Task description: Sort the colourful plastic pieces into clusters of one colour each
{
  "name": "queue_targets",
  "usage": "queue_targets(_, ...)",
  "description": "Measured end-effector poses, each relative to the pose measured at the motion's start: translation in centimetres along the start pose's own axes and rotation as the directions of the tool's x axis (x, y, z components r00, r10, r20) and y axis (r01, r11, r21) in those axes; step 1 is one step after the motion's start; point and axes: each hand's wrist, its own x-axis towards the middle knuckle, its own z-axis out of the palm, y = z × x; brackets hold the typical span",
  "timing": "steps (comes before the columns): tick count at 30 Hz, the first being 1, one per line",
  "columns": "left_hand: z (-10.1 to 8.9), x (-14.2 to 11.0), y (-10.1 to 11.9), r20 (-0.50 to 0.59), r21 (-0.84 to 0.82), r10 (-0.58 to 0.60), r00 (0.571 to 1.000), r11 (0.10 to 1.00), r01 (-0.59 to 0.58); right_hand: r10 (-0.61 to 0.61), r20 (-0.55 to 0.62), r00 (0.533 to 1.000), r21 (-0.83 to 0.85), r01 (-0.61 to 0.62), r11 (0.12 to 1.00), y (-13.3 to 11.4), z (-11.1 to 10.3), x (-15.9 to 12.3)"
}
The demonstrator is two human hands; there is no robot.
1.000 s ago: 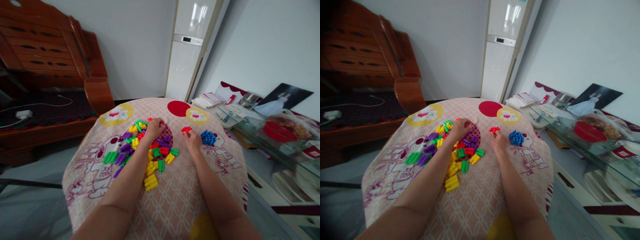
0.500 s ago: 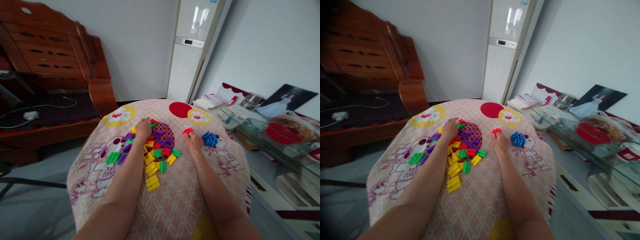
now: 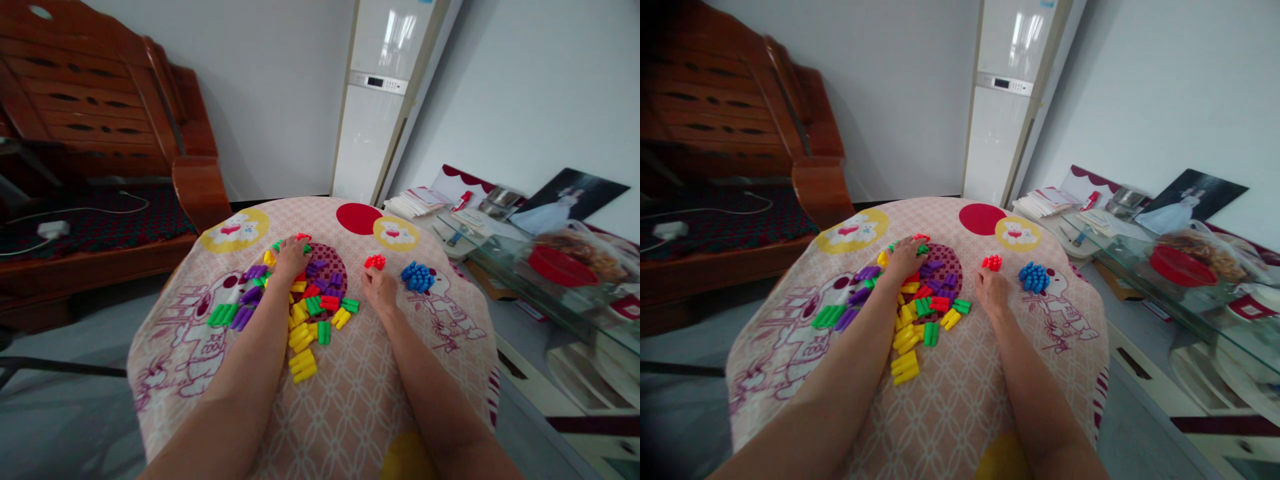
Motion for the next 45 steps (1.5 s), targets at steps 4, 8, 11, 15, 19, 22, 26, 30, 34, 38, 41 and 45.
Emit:
queue_targets(4,0.0,0.4,0.2,-0.077,0.028,0.047,0.996,0.999,-0.045,-0.016,-0.019,1.0,0.006,0.016,1.0,-0.1,0.3,-0.1)
queue_targets(8,0.1,1.1,0.2,-0.014,0.114,0.148,0.989,0.983,-0.146,-0.02,-0.031,0.999,0.017,0.021,1.0,-0.1,0.4,0.0)
queue_targets(11,0.3,1.2,0.1,0.094,0.157,0.167,0.982,0.971,-0.18,-0.032,-0.026,0.999,0.021,0.033,0.999,-0.1,0.3,0.1)
queue_targets(15,0.4,1.0,0.1,0.043,0.16,0.127,0.991,0.978,-0.132,-0.023,-0.011,1.0,0.03,0.024,0.999,0.0,0.3,0.2)
queue_targets(19,0.3,1.0,0.2,0.031,0.141,0.07,0.997,0.987,-0.073,-0.02,-0.01,1.0,0.037,0.02,0.999,0.1,0.2,0.1)
queue_targets(22,0.3,1.1,0.2,0.027,0.123,0.03,0.999,0.992,-0.033,-0.013,-0.009,1.0,0.044,0.013,0.999,0.0,0.0,-0.1)
queue_targets(26,0.2,0.9,0.3,0.004,0.108,-0.029,1.0,0.994,0.028,-0.005,-0.008,1.0,0.047,0.006,0.999,0.0,-0.2,-0.3)
queue_targets(30,0.3,0.8,0.1,-0.009,0.076,-0.066,0.998,0.995,0.067,-0.009,-0.026,1.0,0.04,0.01,0.999,0.2,0.1,-0.3)
queue_targets(34,-0.4,1.3,-0.3,-0.063,-0.03,-0.061,0.996,0.998,0.06,-0.015,-0.039,0.999,0.07,0.018,0.997,0.4,0.5,-0.1)
queue_targets(38,-2.6,1.3,0.2,0.004,-0.279,0.092,0.996,0.956,-0.087,-0.003,-0.055,0.998,0.169,0.013,0.986,0.2,0.5,0.1)
queue_targets(41,-4.2,0.4,1.4,0.131,-0.603,0.326,0.936,0.776,-0.185,0.014,-0.069,0.998,0.344,0.011,0.939,0.2,0.2,0.1)
queue_targets(45,-4.5,-1.3,3.6,0.21,-0.874,0.6,0.772,0.469,-0.126,0.097,0.02,0.995,0.707,-0.083,0.702,0.4,0.0,0.0)
